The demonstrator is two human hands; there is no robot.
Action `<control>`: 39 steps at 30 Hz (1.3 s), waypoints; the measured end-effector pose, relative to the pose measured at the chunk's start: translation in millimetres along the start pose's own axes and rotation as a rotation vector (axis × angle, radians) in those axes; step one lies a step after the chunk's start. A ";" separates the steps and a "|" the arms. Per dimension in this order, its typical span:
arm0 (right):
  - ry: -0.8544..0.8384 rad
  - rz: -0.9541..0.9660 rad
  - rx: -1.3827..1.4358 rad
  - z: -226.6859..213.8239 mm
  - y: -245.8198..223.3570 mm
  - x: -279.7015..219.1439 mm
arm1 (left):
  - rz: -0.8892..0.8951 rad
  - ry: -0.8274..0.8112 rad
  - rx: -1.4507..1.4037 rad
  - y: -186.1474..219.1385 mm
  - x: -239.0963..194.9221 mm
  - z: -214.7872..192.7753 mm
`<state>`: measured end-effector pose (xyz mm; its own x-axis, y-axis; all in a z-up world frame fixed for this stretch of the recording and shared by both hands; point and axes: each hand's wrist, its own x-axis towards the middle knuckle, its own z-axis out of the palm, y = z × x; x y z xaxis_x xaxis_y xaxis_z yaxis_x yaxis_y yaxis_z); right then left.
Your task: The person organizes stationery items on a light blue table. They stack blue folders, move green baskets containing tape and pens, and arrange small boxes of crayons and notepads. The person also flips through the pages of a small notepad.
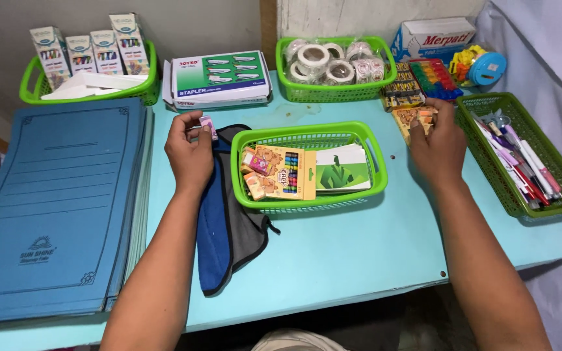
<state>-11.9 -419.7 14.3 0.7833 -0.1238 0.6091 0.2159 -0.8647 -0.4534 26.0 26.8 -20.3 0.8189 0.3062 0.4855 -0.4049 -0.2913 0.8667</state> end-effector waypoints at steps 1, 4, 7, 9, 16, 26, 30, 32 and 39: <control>0.000 -0.007 0.002 -0.9 -14.2 0.6 | 0.002 0.007 0.000 -1.0 -0.2 1.1; 0.028 -0.071 0.288 -2.3 -57.9 3.8 | 0.000 0.057 -0.202 -2.4 -1.5 4.4; -0.134 -0.082 0.484 1.3 -99.5 12.9 | 0.022 0.078 -0.315 3.0 -2.4 9.0; -0.299 -0.329 0.312 8.8 -121.2 19.4 | 0.051 0.063 -0.363 7.2 -5.3 13.0; -0.766 -0.423 0.058 40.3 -213.7 20.0 | 0.128 0.078 -0.213 19.2 -12.0 13.0; -0.771 -0.262 0.161 69.2 -232.4 11.1 | 0.083 0.134 -0.145 17.6 -9.2 13.6; -0.740 -0.238 0.288 87.9 -229.2 6.7 | 0.065 0.128 -0.107 18.2 -9.5 15.2; -0.783 -0.211 0.221 77.2 -244.5 12.4 | 0.065 0.131 -0.100 16.7 -7.8 15.4; -0.875 -0.228 0.097 77.9 -251.2 15.2 | 0.060 0.123 -0.075 10.0 -8.7 15.2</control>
<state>-8.8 -166.4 86.8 0.8699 0.4931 -0.0031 0.4368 -0.7735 -0.4592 21.0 7.4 -17.6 0.7382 0.4001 0.5432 -0.4848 -0.2453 0.8395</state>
